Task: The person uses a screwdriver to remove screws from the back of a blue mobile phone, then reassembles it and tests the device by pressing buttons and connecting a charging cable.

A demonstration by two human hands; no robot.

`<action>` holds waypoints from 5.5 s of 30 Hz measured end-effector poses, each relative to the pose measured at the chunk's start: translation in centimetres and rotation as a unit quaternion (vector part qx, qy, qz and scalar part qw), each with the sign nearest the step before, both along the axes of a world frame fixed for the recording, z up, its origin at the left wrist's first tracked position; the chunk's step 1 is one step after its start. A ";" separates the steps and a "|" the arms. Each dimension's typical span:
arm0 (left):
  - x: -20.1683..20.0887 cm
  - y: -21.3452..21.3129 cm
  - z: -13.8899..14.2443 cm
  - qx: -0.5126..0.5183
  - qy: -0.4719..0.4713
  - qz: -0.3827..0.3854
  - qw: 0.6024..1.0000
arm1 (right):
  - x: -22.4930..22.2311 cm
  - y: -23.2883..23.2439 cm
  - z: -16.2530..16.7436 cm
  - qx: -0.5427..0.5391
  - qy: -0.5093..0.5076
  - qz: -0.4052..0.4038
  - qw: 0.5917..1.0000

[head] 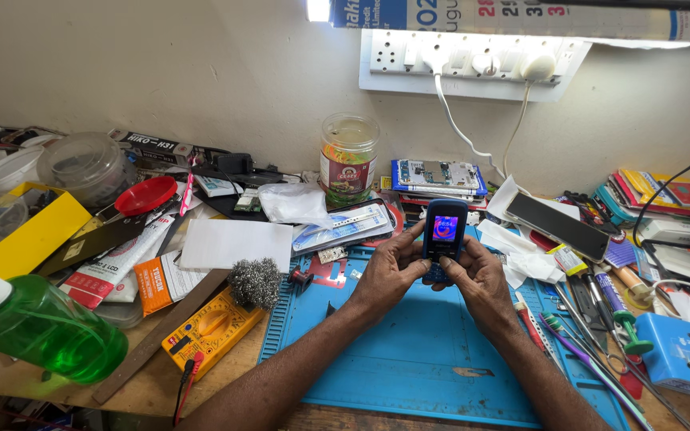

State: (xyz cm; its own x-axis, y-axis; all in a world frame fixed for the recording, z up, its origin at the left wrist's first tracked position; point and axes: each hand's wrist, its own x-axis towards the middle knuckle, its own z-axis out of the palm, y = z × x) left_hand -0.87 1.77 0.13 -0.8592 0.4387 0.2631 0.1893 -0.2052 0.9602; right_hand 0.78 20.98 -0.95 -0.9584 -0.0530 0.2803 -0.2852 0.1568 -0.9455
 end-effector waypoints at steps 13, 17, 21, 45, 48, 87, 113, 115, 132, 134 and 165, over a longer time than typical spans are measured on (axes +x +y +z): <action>-0.1 0.0 0.1 0.010 -0.004 -0.003 1.000 | -0.1 0.2 -0.3 -0.004 0.005 0.012 1.000; -0.3 0.1 0.0 0.016 0.002 -0.004 1.000 | -0.2 0.3 -0.3 0.003 0.005 0.013 1.000; -0.3 0.1 -0.1 0.004 -0.008 -0.001 1.000 | -0.3 0.4 -0.4 0.008 0.003 0.011 1.000; -0.4 0.1 -0.3 0.019 -0.008 -0.003 1.000 | 0.2 0.3 -0.1 -0.013 0.031 0.034 0.999; -0.5 0.2 -0.3 0.000 -0.007 0.006 1.000 | 0.2 0.3 0.0 -0.007 0.014 0.026 1.000; -0.2 0.1 -0.2 0.006 0.006 0.017 1.000 | 0.2 0.2 -0.1 0.011 -0.002 0.013 1.000; -0.7 0.0 -0.6 0.037 -0.010 0.014 0.999 | 0.5 -0.1 1.3 0.000 -0.012 0.082 0.997; -0.7 0.0 -0.6 0.036 -0.015 0.013 0.999 | 0.4 0.0 1.2 0.010 -0.014 0.077 0.997; -0.7 0.2 -0.5 0.021 0.012 -0.027 0.999 | 0.2 0.1 0.6 0.005 -0.011 0.072 0.997; -0.7 0.2 -0.6 0.019 0.011 -0.026 0.999 | 0.1 0.0 0.6 0.000 -0.014 0.077 0.997; 0.1 0.1 0.8 0.027 -0.010 -0.040 0.999 | 0.8 -0.1 1.6 -0.006 -0.004 0.047 0.999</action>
